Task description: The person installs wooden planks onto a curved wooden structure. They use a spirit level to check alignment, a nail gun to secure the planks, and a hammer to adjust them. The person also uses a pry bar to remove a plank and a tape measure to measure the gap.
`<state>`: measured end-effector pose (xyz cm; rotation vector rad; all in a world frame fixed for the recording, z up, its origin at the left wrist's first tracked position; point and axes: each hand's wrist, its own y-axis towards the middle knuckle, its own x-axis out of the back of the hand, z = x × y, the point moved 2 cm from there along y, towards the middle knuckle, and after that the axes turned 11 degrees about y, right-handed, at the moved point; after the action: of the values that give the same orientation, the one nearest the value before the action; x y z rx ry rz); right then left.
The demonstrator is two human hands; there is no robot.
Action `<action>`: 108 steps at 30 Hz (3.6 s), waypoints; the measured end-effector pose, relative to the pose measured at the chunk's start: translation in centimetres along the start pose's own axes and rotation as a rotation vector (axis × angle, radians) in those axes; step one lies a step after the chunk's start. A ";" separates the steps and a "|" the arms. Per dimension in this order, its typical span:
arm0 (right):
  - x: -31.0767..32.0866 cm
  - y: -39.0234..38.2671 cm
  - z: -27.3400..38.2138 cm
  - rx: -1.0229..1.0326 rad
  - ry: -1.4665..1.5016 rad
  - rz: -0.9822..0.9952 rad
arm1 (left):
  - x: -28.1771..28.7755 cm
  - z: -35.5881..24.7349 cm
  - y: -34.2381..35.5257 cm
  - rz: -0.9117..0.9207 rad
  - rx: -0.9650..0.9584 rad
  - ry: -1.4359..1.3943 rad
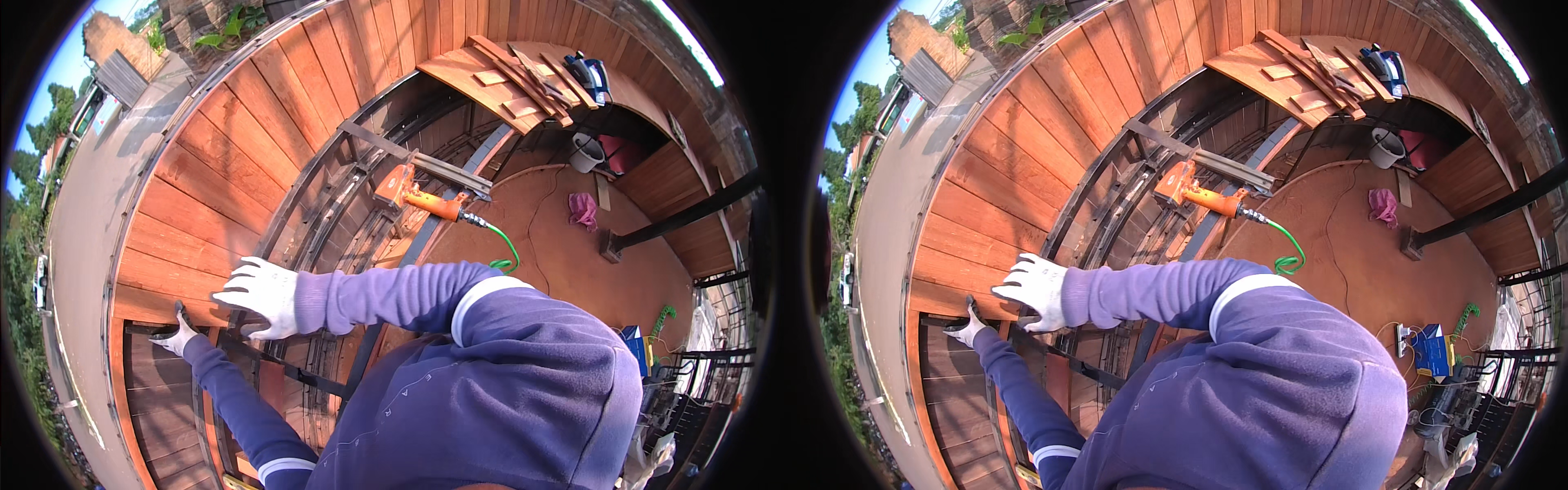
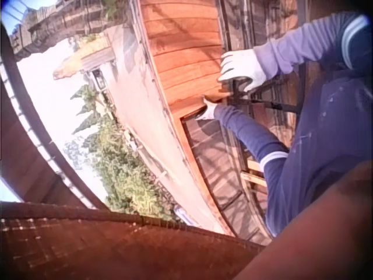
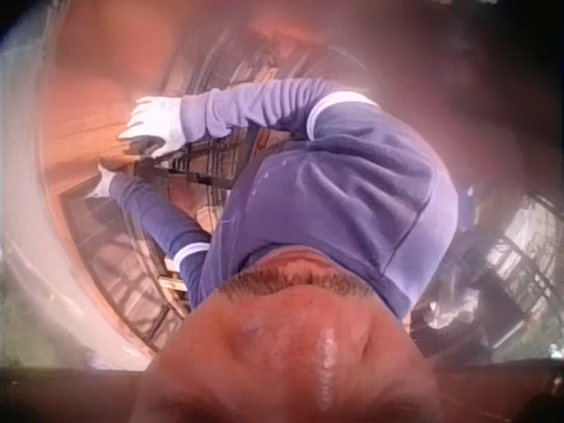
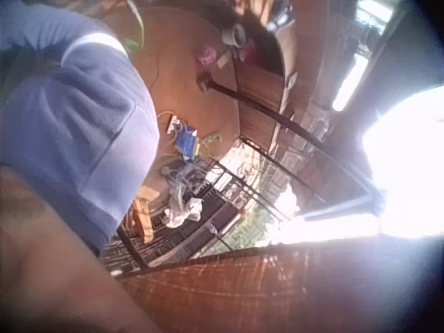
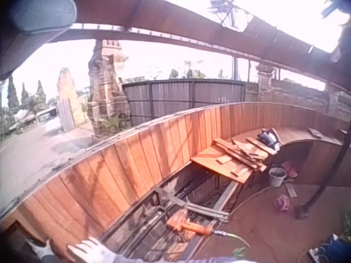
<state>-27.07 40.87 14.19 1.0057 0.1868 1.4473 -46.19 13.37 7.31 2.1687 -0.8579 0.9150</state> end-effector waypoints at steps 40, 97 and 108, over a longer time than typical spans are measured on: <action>6.9 1.9 7.5 -0.541 0.517 -0.383 | 3.3 -0.8 -0.8 0.186 -0.041 -0.290; -11.7 -2.5 -7.3 -0.195 -0.473 0.682 | 2.3 0.8 0.1 0.225 -0.210 -0.253; -13.8 -3.5 -8.6 -0.169 -0.544 0.703 | 1.5 1.4 0.2 0.224 -0.226 -0.288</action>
<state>-32.76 33.42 0.42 1.3525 -0.7389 1.6981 -45.01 11.79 7.71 2.0618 -1.3002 0.5797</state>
